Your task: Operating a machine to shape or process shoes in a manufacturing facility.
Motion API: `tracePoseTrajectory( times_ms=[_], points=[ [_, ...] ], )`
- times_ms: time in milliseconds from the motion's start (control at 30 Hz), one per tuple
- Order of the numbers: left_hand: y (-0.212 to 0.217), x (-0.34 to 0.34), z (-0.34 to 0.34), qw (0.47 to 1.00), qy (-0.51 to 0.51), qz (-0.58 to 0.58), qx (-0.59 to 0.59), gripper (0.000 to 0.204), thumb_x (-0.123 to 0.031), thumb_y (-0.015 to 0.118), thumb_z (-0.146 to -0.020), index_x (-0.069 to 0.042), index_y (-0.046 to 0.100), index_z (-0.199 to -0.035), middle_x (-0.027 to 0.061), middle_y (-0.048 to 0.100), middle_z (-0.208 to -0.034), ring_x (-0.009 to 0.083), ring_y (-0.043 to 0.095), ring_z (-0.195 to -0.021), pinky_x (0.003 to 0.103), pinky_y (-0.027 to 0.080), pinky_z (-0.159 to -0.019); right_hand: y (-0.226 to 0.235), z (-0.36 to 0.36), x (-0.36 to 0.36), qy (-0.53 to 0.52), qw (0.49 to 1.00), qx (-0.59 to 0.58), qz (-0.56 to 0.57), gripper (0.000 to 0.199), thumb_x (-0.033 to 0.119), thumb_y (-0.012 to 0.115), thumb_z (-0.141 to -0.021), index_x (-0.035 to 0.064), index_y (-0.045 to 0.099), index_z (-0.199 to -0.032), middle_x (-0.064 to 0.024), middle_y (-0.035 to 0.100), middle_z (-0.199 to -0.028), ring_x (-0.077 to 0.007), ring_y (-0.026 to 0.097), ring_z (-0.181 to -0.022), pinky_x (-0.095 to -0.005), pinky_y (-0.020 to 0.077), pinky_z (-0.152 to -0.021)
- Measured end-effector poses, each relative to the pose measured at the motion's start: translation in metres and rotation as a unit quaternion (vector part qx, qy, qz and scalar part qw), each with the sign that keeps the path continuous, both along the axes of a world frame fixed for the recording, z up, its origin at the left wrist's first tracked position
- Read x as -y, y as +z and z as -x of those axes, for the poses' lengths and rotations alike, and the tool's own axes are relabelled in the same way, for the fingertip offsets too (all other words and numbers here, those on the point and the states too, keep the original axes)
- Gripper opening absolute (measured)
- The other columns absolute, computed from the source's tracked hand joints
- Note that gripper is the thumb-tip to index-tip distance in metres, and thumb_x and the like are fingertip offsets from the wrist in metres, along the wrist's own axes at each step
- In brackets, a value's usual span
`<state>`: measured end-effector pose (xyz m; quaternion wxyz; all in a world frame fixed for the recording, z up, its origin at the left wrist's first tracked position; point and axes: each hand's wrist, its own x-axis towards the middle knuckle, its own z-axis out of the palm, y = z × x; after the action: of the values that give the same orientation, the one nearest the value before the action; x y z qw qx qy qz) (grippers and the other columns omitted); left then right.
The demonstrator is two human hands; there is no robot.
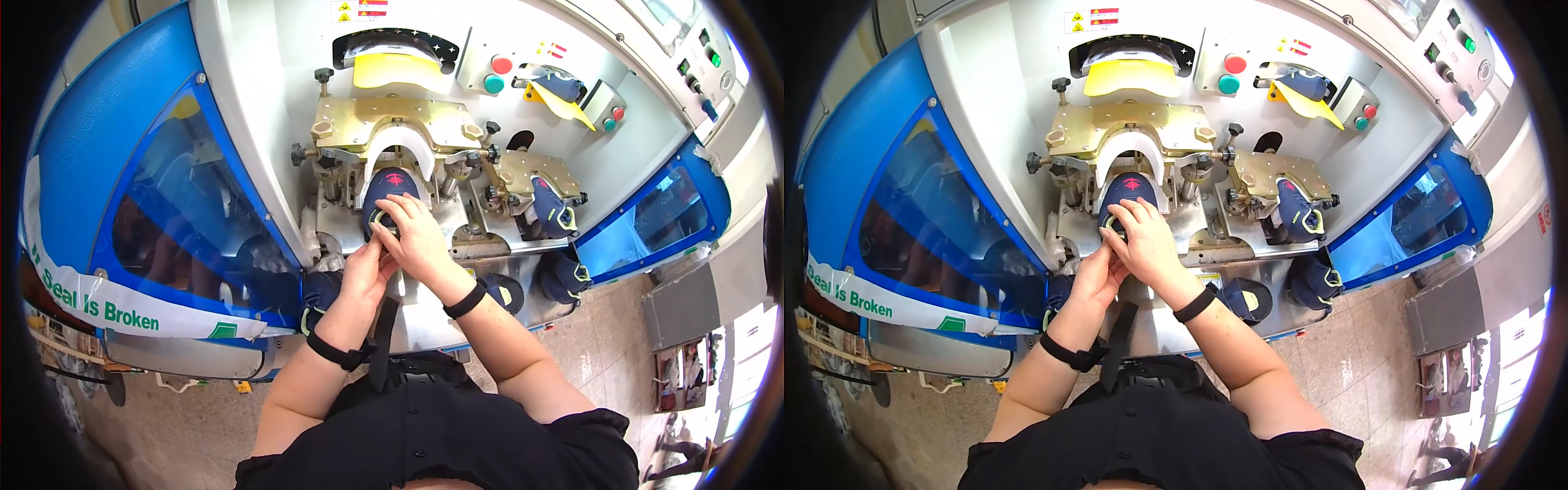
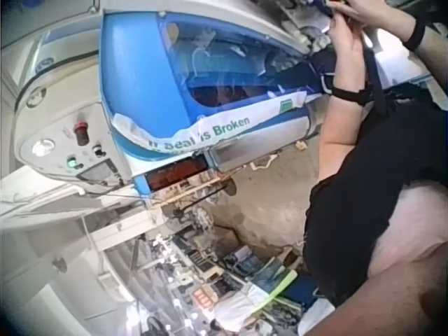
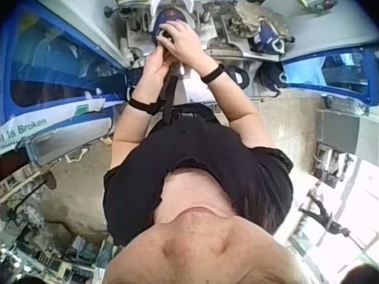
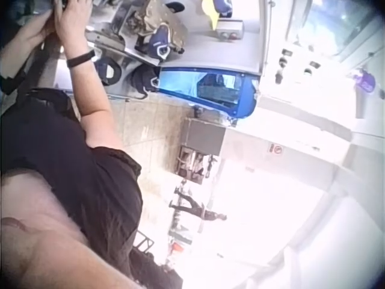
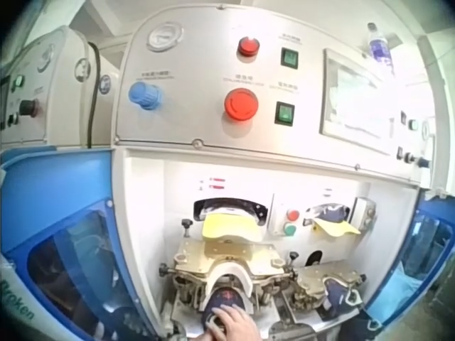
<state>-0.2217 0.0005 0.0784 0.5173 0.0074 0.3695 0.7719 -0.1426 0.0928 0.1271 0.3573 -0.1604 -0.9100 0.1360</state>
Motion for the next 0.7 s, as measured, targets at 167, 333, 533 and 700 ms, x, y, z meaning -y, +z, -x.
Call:
tracePoseTrajectory(
  times_ms=[167,333,533,700],
  points=[
    [-0.001,-0.001,-0.001,1.0,0.007,0.007,0.008,0.031,-0.032,0.061,-0.099,-0.005,0.059,-0.115,0.0079,0.066,-0.103,0.02,0.067,-0.09,0.037,0.057,-0.079,0.002,0.0,0.0,-0.004,1.0,0.006,-0.01,0.039,0.032,0.068,-0.089,0.0068,0.063,-0.119,-0.0175,0.061,-0.121,-0.0394,0.053,-0.118,-0.0464,0.0448,-0.1],
    [0.002,-0.002,-0.001,1.0,0.013,0.012,0.004,0.032,-0.033,0.061,-0.099,-0.006,0.06,-0.115,0.008,0.066,-0.102,0.0199,0.067,-0.089,0.036,0.057,-0.077,0.01,-0.002,0.001,0.001,1.0,0.017,0.001,0.038,0.031,0.068,-0.089,0.0078,0.063,-0.118,-0.0167,0.061,-0.122,-0.0377,0.054,-0.118,-0.0448,0.045,-0.101],
    [0.003,-0.004,-0.003,1.0,0.014,0.007,-0.008,0.033,-0.033,0.059,-0.1,-0.003,0.06,-0.114,0.0091,0.066,-0.102,0.0208,0.069,-0.086,0.035,0.059,-0.074,0.014,-0.001,-0.004,-0.006,0.998,0.057,0.005,0.046,0.041,0.069,-0.086,0.0095,0.063,-0.119,-0.0196,0.059,-0.127,-0.0386,0.053,-0.122,-0.0448,0.0447,-0.102],
    [0.001,-0.005,-0.006,0.999,0.022,0.017,-0.024,0.034,-0.033,0.058,-0.101,-0.001,0.059,-0.114,0.0094,0.066,-0.103,0.022,0.07,-0.088,0.035,0.061,-0.075,0.011,-0.002,-0.007,-0.018,0.995,0.102,0.01,0.049,0.043,0.068,-0.088,0.0113,0.059,-0.124,-0.0206,0.055,-0.136,-0.0393,0.051,-0.128,-0.045,0.0451,-0.103]
  ],
)
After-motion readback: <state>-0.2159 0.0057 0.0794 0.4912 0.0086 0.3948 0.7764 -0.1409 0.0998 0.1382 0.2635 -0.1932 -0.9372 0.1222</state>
